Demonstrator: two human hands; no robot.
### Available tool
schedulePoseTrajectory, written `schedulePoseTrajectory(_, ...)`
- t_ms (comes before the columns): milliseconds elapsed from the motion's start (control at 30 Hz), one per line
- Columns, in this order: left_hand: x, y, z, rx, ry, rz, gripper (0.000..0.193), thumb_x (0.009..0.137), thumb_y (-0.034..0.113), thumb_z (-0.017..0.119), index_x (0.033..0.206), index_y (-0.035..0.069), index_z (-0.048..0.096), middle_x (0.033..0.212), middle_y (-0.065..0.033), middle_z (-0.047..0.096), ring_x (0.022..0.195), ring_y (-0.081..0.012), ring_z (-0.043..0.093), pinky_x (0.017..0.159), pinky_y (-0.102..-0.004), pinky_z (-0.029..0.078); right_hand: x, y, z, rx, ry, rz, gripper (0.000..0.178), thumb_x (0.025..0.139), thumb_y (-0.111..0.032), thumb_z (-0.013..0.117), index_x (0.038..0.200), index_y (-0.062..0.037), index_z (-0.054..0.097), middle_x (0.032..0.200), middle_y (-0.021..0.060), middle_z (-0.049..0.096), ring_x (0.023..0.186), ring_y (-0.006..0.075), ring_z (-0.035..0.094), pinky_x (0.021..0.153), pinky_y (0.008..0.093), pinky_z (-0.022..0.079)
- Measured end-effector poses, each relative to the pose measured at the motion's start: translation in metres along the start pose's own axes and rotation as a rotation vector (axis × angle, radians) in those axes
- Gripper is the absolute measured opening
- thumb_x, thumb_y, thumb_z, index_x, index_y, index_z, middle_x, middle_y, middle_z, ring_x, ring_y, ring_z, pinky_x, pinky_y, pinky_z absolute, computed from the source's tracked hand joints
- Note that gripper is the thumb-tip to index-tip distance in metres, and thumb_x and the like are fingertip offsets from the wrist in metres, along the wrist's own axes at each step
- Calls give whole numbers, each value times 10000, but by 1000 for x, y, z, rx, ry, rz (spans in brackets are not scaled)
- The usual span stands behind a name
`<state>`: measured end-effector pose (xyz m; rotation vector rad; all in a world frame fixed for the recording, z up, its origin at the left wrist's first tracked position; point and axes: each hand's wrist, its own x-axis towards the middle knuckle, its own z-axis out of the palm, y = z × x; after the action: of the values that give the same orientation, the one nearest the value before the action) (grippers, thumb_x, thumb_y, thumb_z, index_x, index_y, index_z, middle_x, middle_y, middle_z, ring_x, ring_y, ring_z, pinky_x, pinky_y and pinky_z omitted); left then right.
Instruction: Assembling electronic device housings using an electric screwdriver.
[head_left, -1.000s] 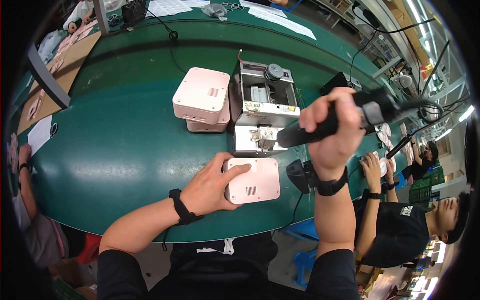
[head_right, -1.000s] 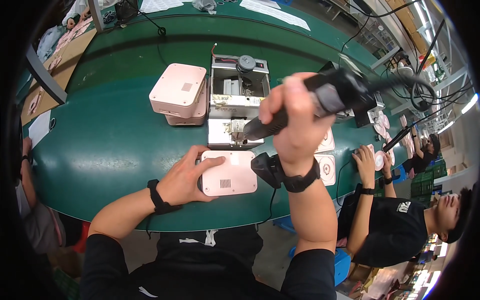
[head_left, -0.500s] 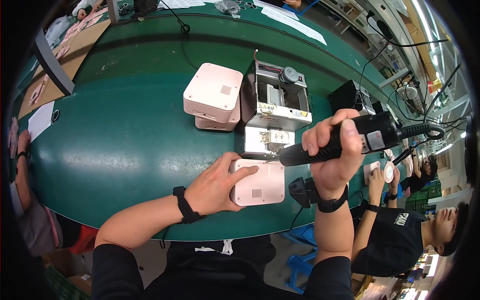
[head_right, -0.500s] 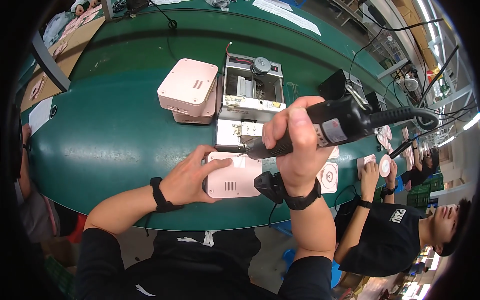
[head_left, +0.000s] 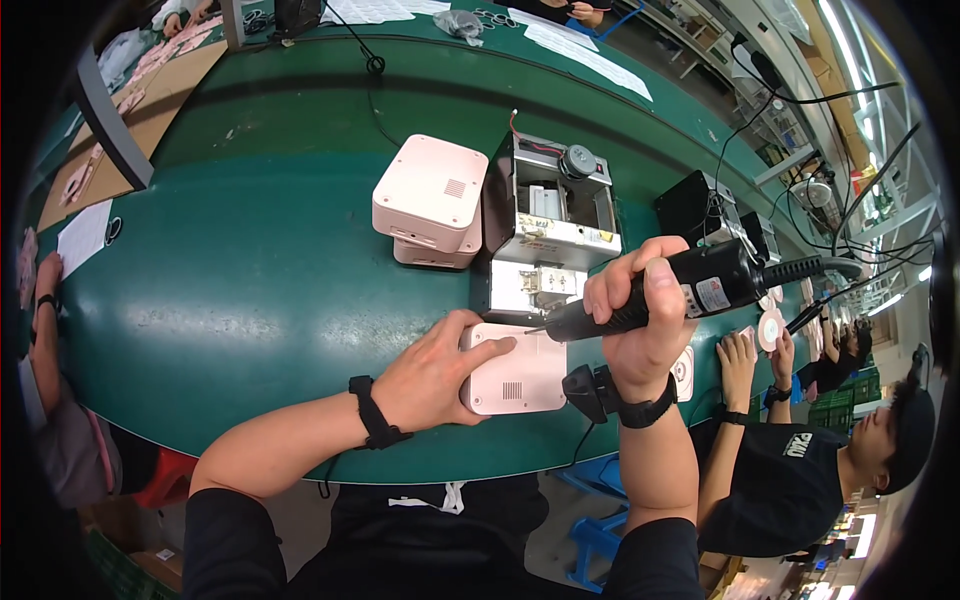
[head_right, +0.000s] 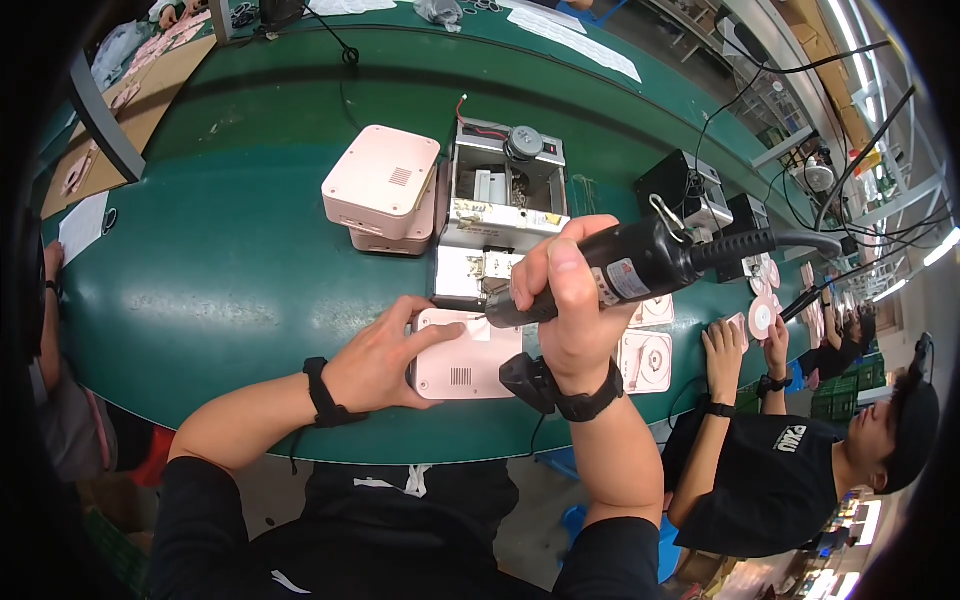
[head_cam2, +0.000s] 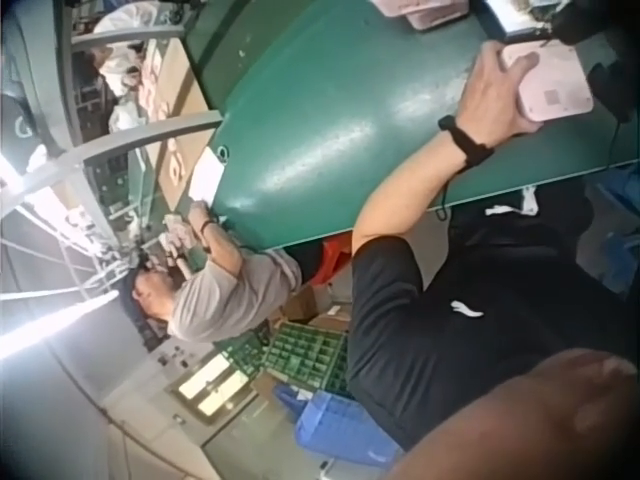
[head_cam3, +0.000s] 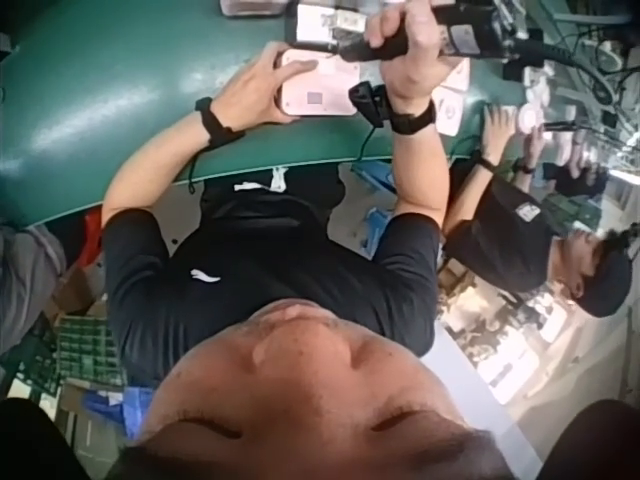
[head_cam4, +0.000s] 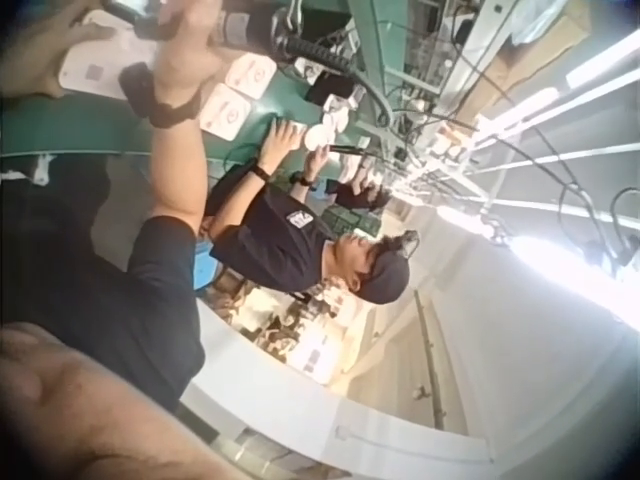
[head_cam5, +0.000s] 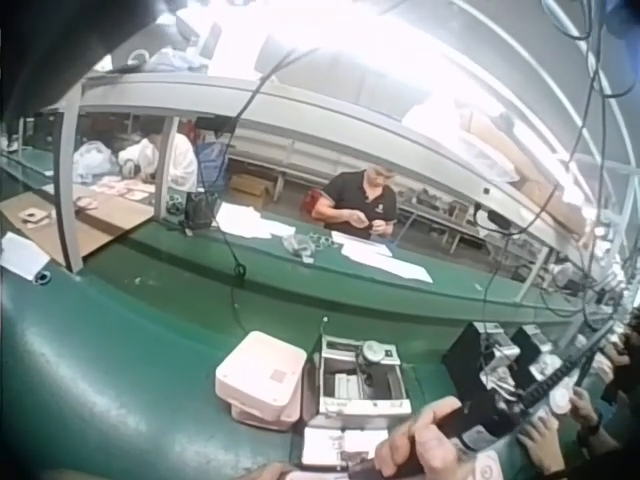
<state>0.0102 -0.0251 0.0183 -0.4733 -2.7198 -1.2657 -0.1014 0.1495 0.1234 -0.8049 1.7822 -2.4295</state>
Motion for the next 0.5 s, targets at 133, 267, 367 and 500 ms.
schedulePoseTrajectory(133,-2,1,1,4,7,9,862,604,247,912,1376,178,535,1304,-184,440,1171,-396,542,998,-450,491,7,-22,1,29,50,-64,197,969,-260,505,987,-65,486,647,55,483,495,150,440,531,335,420)
schedulePoseTrajectory(267,-3,3,-1,3,9,29,867,602,230,907,1383,176,533,1316,-183,435,1174,-395,541,997,-450,493,20,-18,4,-46,112,-120,205,978,-269,492,992,-64,486,648,49,480,498,153,444,535,336,421)
schedulePoseTrajectory(367,-3,4,0,1,6,5,861,610,229,899,1387,172,531,1321,-183,433,1185,-390,535,996,-446,494,24,-19,5,-107,111,-106,219,984,-281,481,996,-63,482,647,44,474,499,153,445,538,336,423)
schedulePoseTrajectory(500,-4,3,3,35,20,23,844,624,247,892,1386,170,537,1321,-178,434,1194,-384,528,990,-444,497,16,-21,13,-69,31,-30,240,985,-302,474,1005,-63,469,645,39,466,499,151,449,542,335,429)
